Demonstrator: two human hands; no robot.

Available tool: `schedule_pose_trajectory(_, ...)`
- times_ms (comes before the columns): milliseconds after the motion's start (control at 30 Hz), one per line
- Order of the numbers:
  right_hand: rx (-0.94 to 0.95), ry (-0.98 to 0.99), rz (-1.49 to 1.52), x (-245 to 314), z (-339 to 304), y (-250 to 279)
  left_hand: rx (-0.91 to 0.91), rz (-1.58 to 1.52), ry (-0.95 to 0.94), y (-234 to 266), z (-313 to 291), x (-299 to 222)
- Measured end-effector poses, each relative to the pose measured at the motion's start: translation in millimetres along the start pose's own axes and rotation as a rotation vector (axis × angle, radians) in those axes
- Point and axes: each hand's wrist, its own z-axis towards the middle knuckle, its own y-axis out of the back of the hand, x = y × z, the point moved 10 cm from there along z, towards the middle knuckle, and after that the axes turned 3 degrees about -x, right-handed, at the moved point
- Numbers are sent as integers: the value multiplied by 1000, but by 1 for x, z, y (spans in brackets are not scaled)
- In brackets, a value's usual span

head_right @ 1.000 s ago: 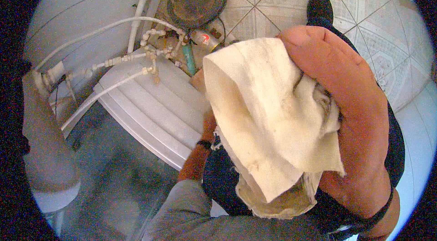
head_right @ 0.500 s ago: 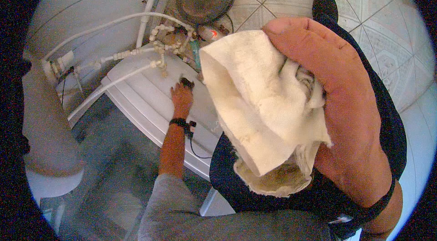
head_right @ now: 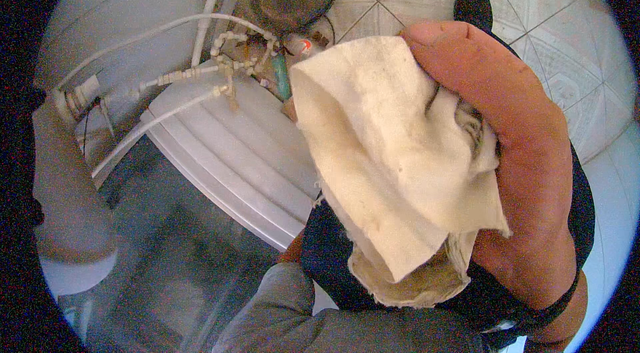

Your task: The person walks through a hallway and enters a bathroom, then wipes the glass shower door and surrounding frame with a cloth. The person also wipes the wall and pipes near the sink.

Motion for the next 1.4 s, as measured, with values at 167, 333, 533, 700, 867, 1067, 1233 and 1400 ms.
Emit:
schedule_pose_trajectory(167, -2, 84, -171, 5, -3, 0, -336, 141, -112, 39, -9, -9)
schedule_pose_trajectory(333, 41, 344, -461, 21, -8, -7, -100, 219, 95, 126, 53, 73)
schedule_pose_trajectory(533, 46, 140, -314, 4, -6, -9, -194, 200, 97, 144, 80, 66)
schedule_pose_trajectory(700, 51, 65, -262, 2, -4, -13, -57, 93, 4, 77, 50, -8)
schedule_pose_trajectory(867, 59, 40, -237, -2, -4, -16, -144, 51, -9, 67, 39, -13)
schedule_pose_trajectory(1067, 98, 1, -157, -8, -3, -21, -124, 224, 28, 129, 77, 64)
schedule_pose_trajectory(1233, 123, -17, -52, -11, -1, -22, -220, 238, 17, 127, 74, 60)
schedule_pose_trajectory(1400, 270, 315, -171, 11, -6, -31, 89, 130, 14, 40, 35, -10)
